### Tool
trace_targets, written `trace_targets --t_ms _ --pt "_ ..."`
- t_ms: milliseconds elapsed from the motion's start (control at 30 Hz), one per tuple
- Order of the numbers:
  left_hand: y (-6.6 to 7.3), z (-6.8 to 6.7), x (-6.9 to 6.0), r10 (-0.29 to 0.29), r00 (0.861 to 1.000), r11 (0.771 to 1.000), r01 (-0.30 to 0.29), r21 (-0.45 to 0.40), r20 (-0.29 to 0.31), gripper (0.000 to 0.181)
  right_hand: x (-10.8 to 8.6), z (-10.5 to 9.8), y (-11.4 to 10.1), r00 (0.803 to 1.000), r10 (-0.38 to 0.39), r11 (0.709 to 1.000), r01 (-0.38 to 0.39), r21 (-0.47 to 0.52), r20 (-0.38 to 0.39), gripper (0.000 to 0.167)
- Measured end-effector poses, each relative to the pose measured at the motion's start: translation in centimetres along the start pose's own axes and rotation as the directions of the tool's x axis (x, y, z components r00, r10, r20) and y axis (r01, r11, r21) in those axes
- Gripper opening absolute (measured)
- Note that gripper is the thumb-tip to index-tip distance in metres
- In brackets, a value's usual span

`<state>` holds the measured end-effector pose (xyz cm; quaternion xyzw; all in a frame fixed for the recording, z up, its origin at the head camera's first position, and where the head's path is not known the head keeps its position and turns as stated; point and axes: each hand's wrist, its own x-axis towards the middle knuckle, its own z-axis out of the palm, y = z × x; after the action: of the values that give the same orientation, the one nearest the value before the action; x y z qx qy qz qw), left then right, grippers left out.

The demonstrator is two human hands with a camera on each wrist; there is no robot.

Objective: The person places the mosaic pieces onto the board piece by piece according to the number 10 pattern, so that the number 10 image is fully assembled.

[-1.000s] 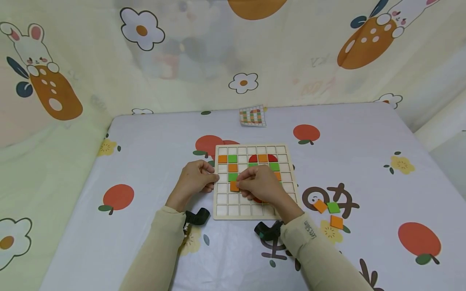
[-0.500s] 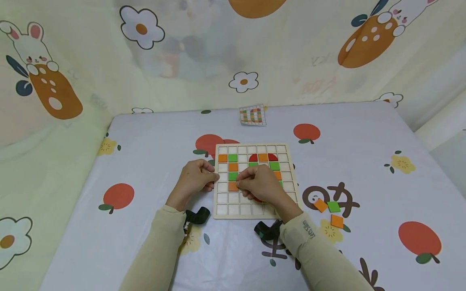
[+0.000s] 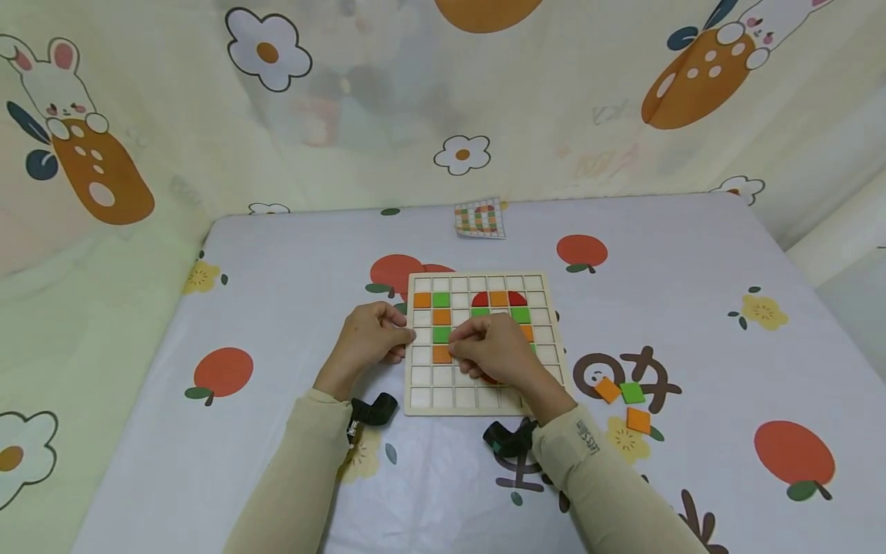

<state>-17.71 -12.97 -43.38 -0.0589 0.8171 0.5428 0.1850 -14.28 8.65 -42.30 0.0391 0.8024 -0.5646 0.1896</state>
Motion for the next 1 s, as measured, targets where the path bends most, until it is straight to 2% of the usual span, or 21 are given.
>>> trace_targets --t_ms 200,367,533,700,833,1000 --pt "-0.1 0.0 0.0 0.003 1.000 1.000 -0.003 0.004 -0.003 0.021 -0.8 -1.2 0.3 0.998 -0.058 0.996 0.057 0.072 0.019 0.019" --pt "0.0 0.0 0.0 0.006 1.000 1.000 -0.006 -0.001 -0.003 0.020 -2.6 -4.4 1.0 0.996 -0.068 0.997 0.070 0.036 -0.052 0.026" --pt "0.0 0.1 0.1 -0.008 1.000 1.000 0.008 -0.001 -0.006 0.020 -5.4 -8.6 2.9 0.988 0.001 1.000 -0.005 -0.024 -0.154 0.031" --pt "0.0 0.2 0.0 -0.008 1.000 1.000 0.008 0.007 -0.015 0.021 -8.1 -12.3 5.3 0.968 0.073 0.993 -0.093 -0.074 -0.239 0.040" --pt "0.0 0.2 -0.1 -0.006 1.000 1.000 0.006 0.012 -0.017 0.022 -9.6 -14.1 6.9 0.951 0.097 0.985 -0.134 -0.109 -0.295 0.044" --pt "-0.1 0.2 0.0 -0.017 1.000 1.000 0.017 -0.001 -0.009 0.022 -10.6 -15.0 8.2 0.932 0.146 0.973 -0.196 -0.122 -0.331 0.046"
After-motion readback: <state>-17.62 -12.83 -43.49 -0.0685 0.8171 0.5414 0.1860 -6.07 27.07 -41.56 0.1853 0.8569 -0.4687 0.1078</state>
